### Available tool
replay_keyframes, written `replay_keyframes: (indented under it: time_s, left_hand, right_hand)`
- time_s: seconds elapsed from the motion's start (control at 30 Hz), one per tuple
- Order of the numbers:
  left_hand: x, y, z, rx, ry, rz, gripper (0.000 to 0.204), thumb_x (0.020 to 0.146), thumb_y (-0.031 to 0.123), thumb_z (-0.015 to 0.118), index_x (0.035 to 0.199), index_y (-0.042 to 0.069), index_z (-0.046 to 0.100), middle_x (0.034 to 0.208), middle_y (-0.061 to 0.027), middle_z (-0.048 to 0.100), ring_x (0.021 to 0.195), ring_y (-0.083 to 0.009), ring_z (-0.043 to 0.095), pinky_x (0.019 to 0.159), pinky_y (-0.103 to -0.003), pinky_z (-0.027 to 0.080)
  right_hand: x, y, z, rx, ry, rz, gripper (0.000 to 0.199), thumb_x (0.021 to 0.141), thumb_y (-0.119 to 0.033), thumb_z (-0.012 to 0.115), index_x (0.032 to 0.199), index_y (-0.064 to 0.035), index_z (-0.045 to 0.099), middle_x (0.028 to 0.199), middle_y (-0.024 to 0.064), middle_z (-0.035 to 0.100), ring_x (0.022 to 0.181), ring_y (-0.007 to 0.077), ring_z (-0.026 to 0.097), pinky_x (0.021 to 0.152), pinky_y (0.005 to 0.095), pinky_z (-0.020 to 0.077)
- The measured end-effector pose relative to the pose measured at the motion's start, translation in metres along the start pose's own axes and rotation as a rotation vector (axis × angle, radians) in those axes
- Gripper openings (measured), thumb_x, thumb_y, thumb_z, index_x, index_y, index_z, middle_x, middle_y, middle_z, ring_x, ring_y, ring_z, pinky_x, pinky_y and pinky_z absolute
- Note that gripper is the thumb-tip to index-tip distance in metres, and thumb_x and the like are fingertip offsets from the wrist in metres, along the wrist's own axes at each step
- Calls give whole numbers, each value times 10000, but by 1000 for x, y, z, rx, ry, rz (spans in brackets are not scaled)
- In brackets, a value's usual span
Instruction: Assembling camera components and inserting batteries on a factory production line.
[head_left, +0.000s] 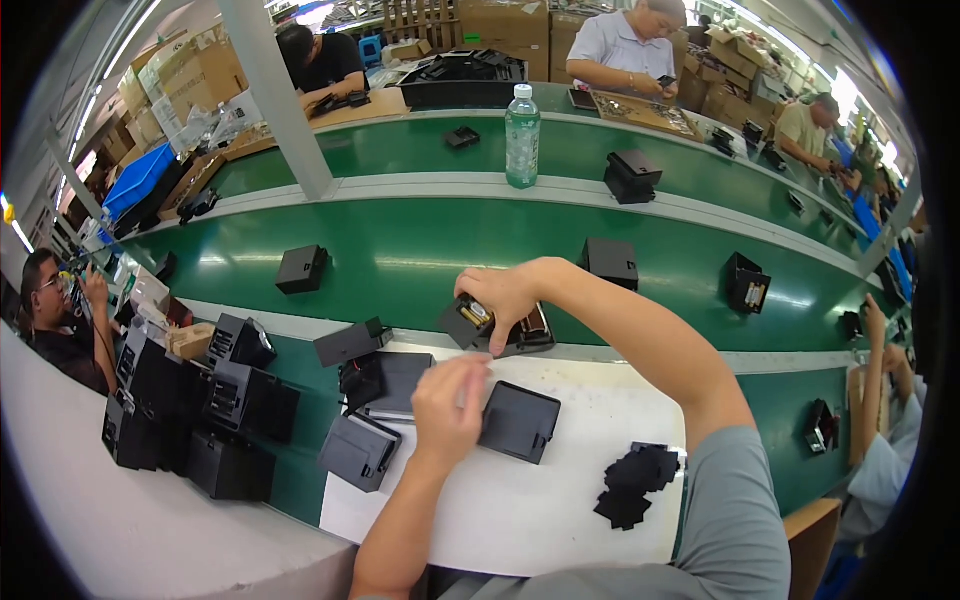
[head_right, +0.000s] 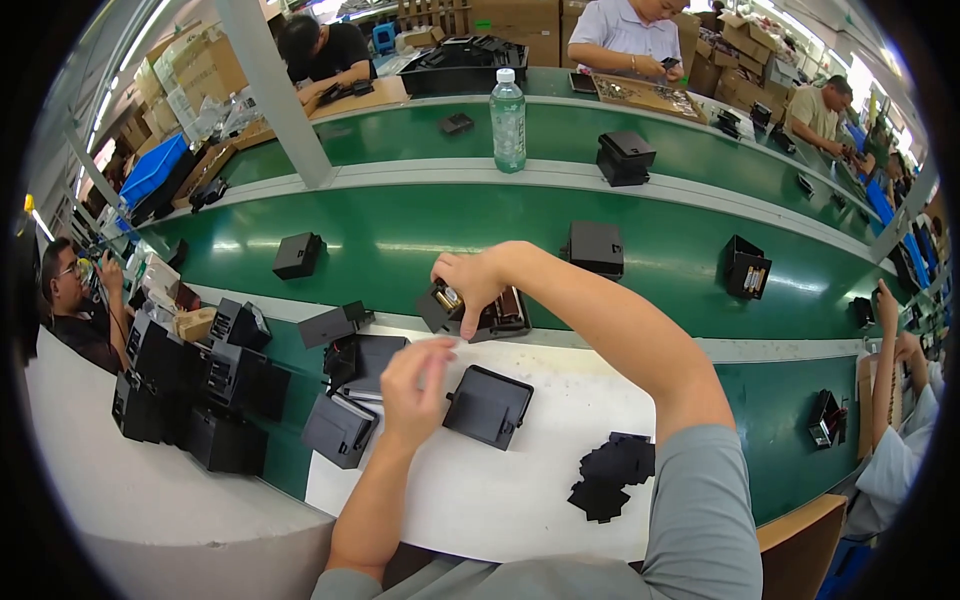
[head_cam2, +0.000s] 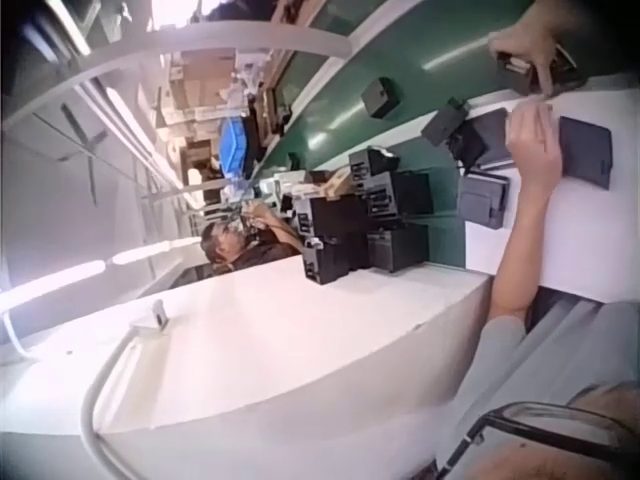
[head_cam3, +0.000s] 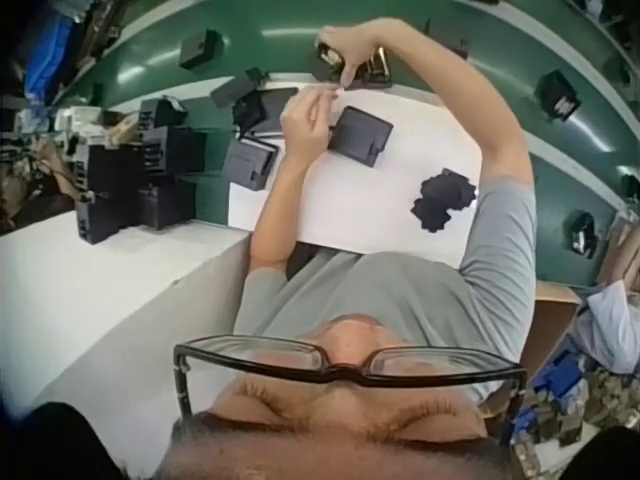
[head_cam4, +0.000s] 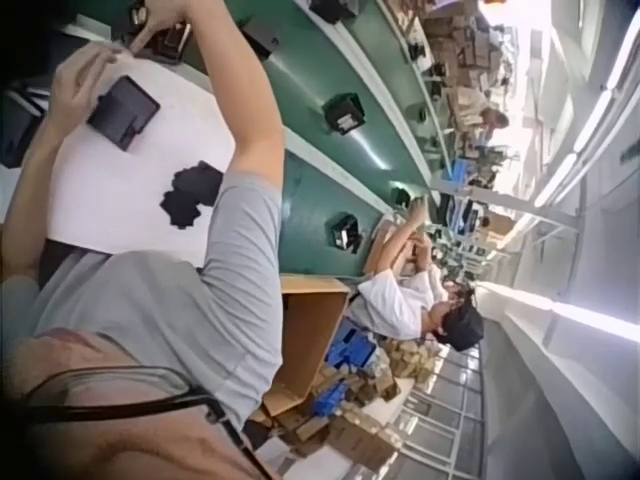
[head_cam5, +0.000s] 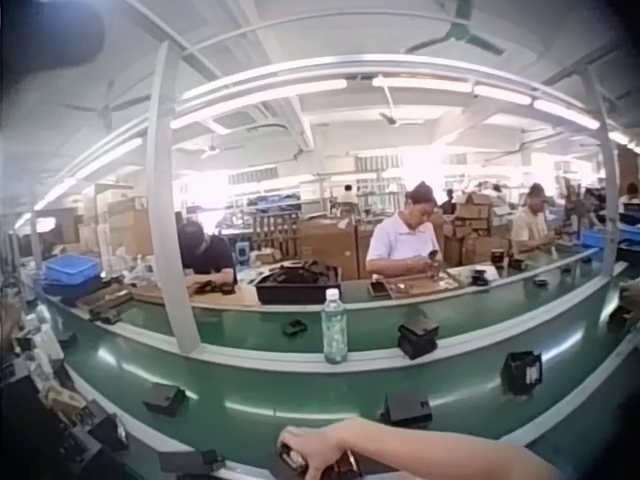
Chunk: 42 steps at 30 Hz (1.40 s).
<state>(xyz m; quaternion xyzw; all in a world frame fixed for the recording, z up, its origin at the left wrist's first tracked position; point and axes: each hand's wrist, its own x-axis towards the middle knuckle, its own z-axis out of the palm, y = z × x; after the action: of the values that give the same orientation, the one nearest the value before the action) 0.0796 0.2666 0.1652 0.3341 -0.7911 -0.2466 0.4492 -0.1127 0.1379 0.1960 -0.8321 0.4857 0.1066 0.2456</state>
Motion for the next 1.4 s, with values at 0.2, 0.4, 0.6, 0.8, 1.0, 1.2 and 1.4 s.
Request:
replay_keyframes:
  time_s: [0.2,0.4,0.6,0.8,1.0,1.2,1.4]
  left_hand:
    - [2,-22,-2,-378,231,-310,277,818,71,659,1089,35,617,1121,-121,653,956,-236,618,857,-313,467]
    - [12,3,-13,-32,169,265,612,747,73,736,1300,43,477,1350,-165,500,1103,-270,561,939,-337,445]
    - [-10,15,26,91,113,439,782,689,44,773,1369,43,388,1415,-160,412,1180,-287,516,997,-369,421]
    - [-38,13,25,-648,-75,-39,752,753,-36,675,1414,22,321,1389,-164,434,1185,-286,516,1009,-375,420]
    - [-38,23,27,-967,-216,-319,701,808,-79,571,1439,9,280,1356,-171,464,1180,-266,518,1002,-346,426]
    - [-35,25,29,-886,-227,-228,672,809,-90,558,1421,-3,294,1304,-167,509,1138,-243,548,974,-316,444]
    - [-38,35,30,-1036,-136,-355,669,790,-79,590,1397,-15,317,1279,-152,531,1085,-227,579,924,-299,476]
  right_hand:
    - [-7,7,17,209,63,-176,848,611,-341,857,1263,1,437,1156,142,539,999,287,561,872,350,487]
    - [-92,-15,-10,967,607,-32,619,754,-242,746,1247,-24,442,1166,126,543,986,217,553,839,349,487]
    - [-138,-80,50,1768,777,24,628,878,-334,680,1311,2,373,1220,145,503,1072,226,513,832,444,486]
    - [-163,-85,76,1465,1078,-100,777,772,-416,768,1329,-26,391,1259,123,517,1082,242,538,904,423,463]
    - [-176,-80,79,394,1230,-133,998,583,-480,869,1353,-38,413,1283,123,540,1107,266,552,980,405,429]
    - [-172,-80,86,182,1116,1,1085,536,-429,903,1380,5,378,1285,142,545,1117,284,557,996,398,416]
    - [-165,-92,87,-14,1176,44,1054,551,-361,908,1390,-1,381,1217,150,585,1036,253,588,955,356,434]
